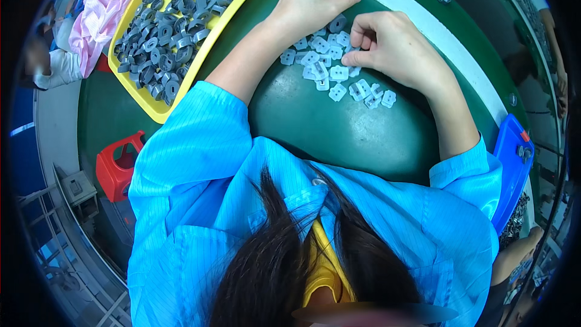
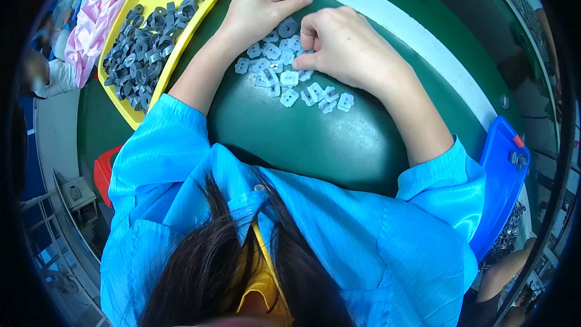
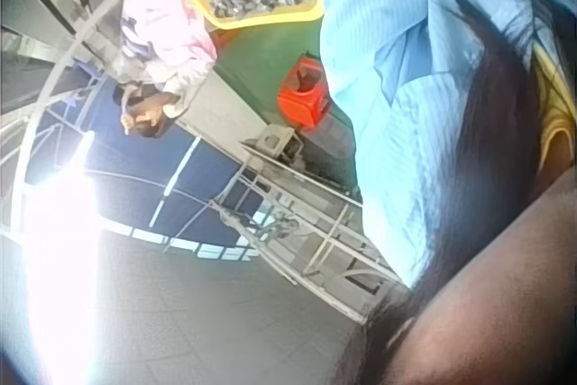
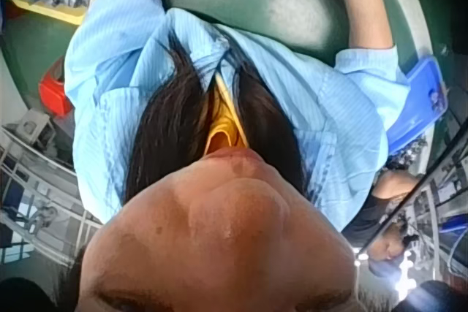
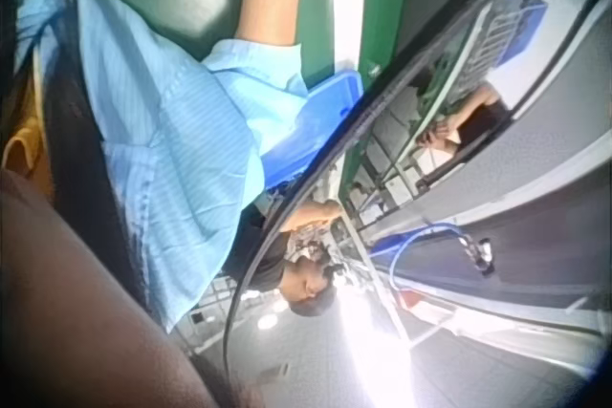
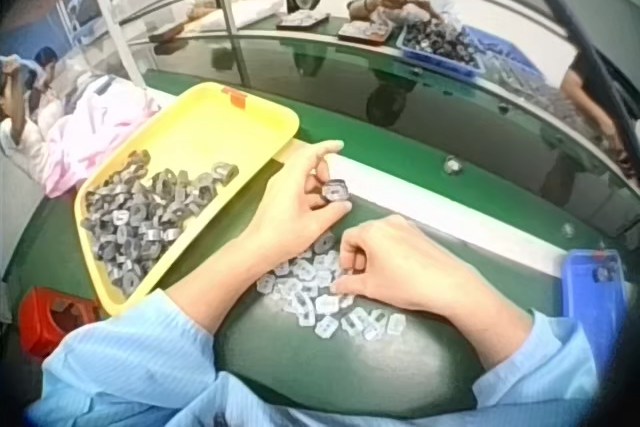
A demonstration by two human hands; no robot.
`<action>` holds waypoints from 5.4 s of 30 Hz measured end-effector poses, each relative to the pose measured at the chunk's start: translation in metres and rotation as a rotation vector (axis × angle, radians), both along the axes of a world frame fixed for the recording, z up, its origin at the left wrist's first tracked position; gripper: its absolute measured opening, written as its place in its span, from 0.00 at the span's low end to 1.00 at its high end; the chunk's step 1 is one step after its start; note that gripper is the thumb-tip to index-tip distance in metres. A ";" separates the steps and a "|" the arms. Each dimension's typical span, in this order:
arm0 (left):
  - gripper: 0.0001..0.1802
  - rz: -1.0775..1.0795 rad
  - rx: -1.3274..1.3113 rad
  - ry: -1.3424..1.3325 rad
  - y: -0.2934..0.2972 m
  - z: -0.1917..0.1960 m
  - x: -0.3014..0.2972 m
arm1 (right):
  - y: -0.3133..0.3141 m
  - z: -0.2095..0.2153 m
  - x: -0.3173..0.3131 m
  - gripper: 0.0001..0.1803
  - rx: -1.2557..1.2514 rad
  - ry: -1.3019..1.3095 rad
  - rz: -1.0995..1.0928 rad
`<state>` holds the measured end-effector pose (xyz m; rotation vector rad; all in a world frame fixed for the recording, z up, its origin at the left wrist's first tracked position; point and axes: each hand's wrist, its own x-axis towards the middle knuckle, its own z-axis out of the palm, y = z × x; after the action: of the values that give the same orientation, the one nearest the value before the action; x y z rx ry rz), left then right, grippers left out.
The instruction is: The person assembles small grey and white plastic components by hand on a green worktable.
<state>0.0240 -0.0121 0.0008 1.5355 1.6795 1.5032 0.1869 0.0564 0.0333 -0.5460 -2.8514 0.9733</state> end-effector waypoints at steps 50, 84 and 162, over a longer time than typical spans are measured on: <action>0.24 -0.398 -0.211 0.292 -0.013 0.026 -0.025 | 0.095 -0.039 0.015 0.13 -0.556 0.569 -0.547; 0.19 -0.205 -0.214 0.216 0.001 0.003 -0.003 | 0.039 -0.009 -0.002 0.09 -0.161 0.510 -0.305; 0.20 0.049 -0.235 0.081 0.002 -0.004 -0.002 | 0.111 -0.048 0.031 0.15 0.471 0.429 -0.719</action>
<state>0.0219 -0.0103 -0.0029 1.4560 1.8774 1.2295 0.2176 0.1678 -0.0149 -1.0361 -2.1155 0.2396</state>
